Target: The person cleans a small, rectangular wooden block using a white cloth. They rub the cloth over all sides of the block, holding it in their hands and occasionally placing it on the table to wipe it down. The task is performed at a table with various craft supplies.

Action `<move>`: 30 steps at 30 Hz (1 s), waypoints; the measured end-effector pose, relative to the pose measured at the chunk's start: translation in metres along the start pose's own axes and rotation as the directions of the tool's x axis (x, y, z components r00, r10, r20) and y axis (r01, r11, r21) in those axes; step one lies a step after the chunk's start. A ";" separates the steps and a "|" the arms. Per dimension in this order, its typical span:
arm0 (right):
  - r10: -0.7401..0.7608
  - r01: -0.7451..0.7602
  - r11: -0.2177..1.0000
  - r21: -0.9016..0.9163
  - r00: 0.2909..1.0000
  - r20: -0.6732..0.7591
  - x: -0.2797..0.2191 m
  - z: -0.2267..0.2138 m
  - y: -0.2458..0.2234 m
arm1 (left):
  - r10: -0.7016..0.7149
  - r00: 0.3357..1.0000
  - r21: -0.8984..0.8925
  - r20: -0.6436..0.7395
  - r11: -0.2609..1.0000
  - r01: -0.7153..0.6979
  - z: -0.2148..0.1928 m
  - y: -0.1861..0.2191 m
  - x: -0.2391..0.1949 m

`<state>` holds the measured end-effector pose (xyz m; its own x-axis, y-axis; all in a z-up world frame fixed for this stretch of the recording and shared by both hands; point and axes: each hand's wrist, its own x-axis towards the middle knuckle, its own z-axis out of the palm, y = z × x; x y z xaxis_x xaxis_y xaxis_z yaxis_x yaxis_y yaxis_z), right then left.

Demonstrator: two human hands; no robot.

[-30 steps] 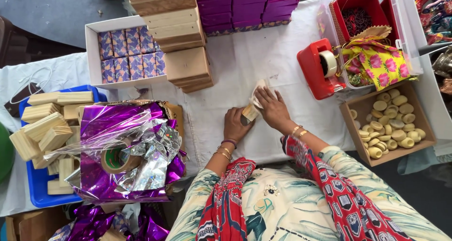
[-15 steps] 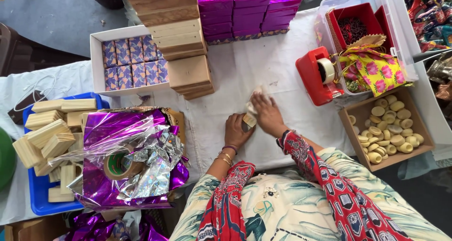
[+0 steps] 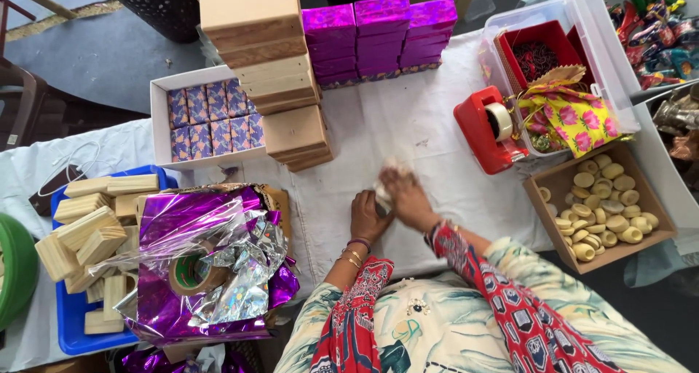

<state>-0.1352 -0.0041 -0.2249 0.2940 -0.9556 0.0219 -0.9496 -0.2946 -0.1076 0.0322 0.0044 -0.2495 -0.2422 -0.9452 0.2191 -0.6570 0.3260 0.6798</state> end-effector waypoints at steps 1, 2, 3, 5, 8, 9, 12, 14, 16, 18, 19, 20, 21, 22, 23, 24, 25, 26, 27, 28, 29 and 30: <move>-0.094 0.094 0.995 0.015 0.996 -0.004 -0.010 0.006 -0.006 | 0.002 1.000 0.001 0.000 1.000 -0.002 0.003 -0.004 0.000; -0.095 0.095 0.995 0.016 0.995 -0.005 -0.016 -0.004 -0.006 | 0.002 1.000 0.003 0.000 1.000 -0.002 0.002 -0.003 -0.001; -0.097 0.090 0.986 0.140 0.994 0.050 -0.022 -0.014 -0.006 | 0.002 1.000 -0.002 0.005 1.000 -0.002 0.001 -0.003 -0.002; -0.107 0.078 0.962 0.260 0.989 0.099 -0.023 -0.026 0.005 | 0.006 1.000 -0.003 0.007 1.000 -0.006 -0.002 -0.001 0.001; 0.004 -0.017 0.992 0.123 0.994 0.109 -0.012 -0.022 0.025 | 0.006 1.000 -0.011 -0.008 1.000 -0.007 -0.007 0.007 0.003; 0.071 -0.074 0.992 0.104 0.997 0.038 -0.005 -0.018 0.024 | -0.002 1.000 -0.012 -0.009 1.000 0.002 -0.008 0.010 0.003; 0.035 -0.032 0.998 0.062 0.998 -0.054 -0.004 0.018 0.013 | -0.014 1.000 -0.012 0.004 1.000 0.014 -0.006 0.007 0.000; -0.072 0.075 0.997 0.033 0.994 -0.078 -0.013 0.012 0.002 | -0.017 1.000 -0.008 0.010 1.000 0.017 -0.001 0.000 -0.001; -0.119 0.089 0.958 0.271 0.988 0.095 -0.028 -0.030 -0.012 | 0.016 1.000 0.012 -0.009 1.000 -0.016 0.006 -0.007 -0.004; -0.118 0.108 0.977 0.184 0.992 0.046 -0.032 -0.016 0.014 | 0.017 1.000 0.009 -0.016 1.000 -0.017 -0.002 0.001 0.000; -0.122 0.122 0.988 0.092 0.993 -0.001 -0.033 -0.010 0.028 | 0.018 1.000 0.004 -0.023 1.000 -0.018 -0.005 0.005 0.003; -0.122 0.121 0.988 0.095 0.993 0.004 -0.025 -0.016 0.029 | 0.013 1.000 0.002 -0.020 1.000 -0.013 -0.006 0.007 0.003; -0.006 0.004 0.993 0.118 1.000 0.018 -0.017 -0.022 0.030 | 0.005 1.000 -0.003 -0.017 1.000 -0.005 -0.007 0.008 0.002; 0.110 -0.113 0.984 0.136 0.993 0.034 -0.007 -0.029 0.033 | -0.002 1.000 -0.010 -0.015 1.000 0.002 -0.007 0.010 0.003; 0.110 -0.114 0.984 0.137 0.993 0.038 -0.006 -0.019 0.026 | -0.005 1.000 -0.011 -0.013 1.000 0.005 -0.004 0.007 0.001; 0.035 -0.034 0.997 0.062 0.999 -0.007 -0.003 -0.010 0.020 | -0.020 1.000 0.001 0.003 1.000 0.020 -0.002 0.003 0.000; -0.045 0.044 0.999 -0.016 0.998 -0.047 0.000 -0.001 0.013 | -0.034 0.999 0.013 0.019 0.999 0.034 0.001 -0.001 0.000; -0.046 0.046 0.999 -0.016 0.998 -0.044 -0.008 -0.009 0.005 | -0.037 0.999 0.012 0.019 0.999 0.037 0.002 -0.002 0.000; -0.083 0.083 0.990 0.117 0.997 -0.003 -0.016 -0.017 -0.004 | -0.033 0.999 0.016 0.025 0.999 0.032 0.003 -0.003 0.000; -0.125 0.112 0.961 0.253 0.992 0.033 -0.025 -0.024 -0.014 | -0.029 0.999 0.021 0.033 0.999 0.029 0.003 -0.005 -0.003; -0.125 0.112 0.960 0.257 0.991 0.036 -0.027 -0.028 -0.009 | -0.034 0.999 0.022 0.036 0.999 0.033 -0.001 -0.001 -0.003; -0.096 0.069 0.963 0.260 0.991 0.091 -0.029 -0.032 -0.003 | -0.015 1.000 0.013 0.021 1.000 0.015 -0.004 0.002 -0.001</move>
<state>-0.1442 0.0237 -0.1930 0.3924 -0.9179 -0.0588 -0.8657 -0.3470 -0.3609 0.0339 0.0061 -0.2454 -0.2474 -0.9493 0.1941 -0.6696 0.3123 0.6739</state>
